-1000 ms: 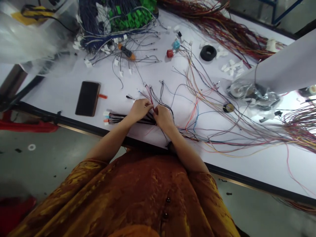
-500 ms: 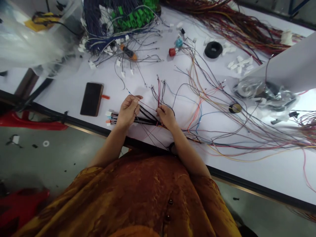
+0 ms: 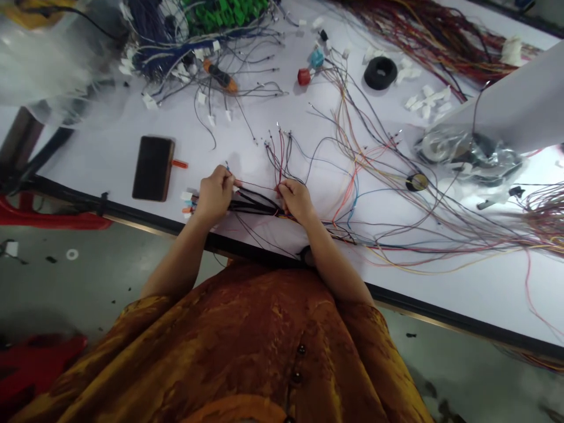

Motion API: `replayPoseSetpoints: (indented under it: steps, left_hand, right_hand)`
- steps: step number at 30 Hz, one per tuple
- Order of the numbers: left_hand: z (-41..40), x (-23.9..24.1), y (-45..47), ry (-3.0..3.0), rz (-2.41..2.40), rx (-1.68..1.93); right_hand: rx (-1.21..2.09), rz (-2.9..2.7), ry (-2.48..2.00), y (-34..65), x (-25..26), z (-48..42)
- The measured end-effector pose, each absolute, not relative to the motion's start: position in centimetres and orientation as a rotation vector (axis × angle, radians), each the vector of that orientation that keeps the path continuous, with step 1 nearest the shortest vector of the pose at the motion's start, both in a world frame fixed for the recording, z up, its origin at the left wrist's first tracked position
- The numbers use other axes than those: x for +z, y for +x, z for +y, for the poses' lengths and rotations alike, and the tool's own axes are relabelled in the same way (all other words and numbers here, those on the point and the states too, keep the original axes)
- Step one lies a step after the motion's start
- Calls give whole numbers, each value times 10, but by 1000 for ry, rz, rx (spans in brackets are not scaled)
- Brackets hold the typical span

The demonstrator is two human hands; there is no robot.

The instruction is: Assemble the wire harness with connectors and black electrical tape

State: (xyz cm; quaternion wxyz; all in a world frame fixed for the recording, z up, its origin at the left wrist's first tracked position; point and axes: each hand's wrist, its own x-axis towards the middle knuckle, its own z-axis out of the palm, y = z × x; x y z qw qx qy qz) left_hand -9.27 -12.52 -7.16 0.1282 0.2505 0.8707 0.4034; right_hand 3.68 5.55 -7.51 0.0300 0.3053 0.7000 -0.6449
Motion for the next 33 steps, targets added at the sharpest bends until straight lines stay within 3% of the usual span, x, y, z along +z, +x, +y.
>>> replayPoseSetpoints:
  steps: [5, 11, 19, 28, 33]
  left_hand:
    - [-127, -57, -91, 793, 2582, 1051]
    - [-104, -26, -77, 991, 2369, 1277]
    - [-37, -54, -100, 849, 2250, 1308]
    - [-16, -48, -105, 841, 2397, 1217]
    - [-27, -43, -99, 909, 2239, 1411]
  right_hand:
    - [-2080, 2103, 947, 39, -78, 57]
    - [-2118, 2085, 945, 39, -78, 57]
    - [-2114, 2149, 882, 40, -81, 57]
    - [-2078, 2219, 859, 39, -82, 54]
    - [-2117, 2159, 914, 38, -82, 55]
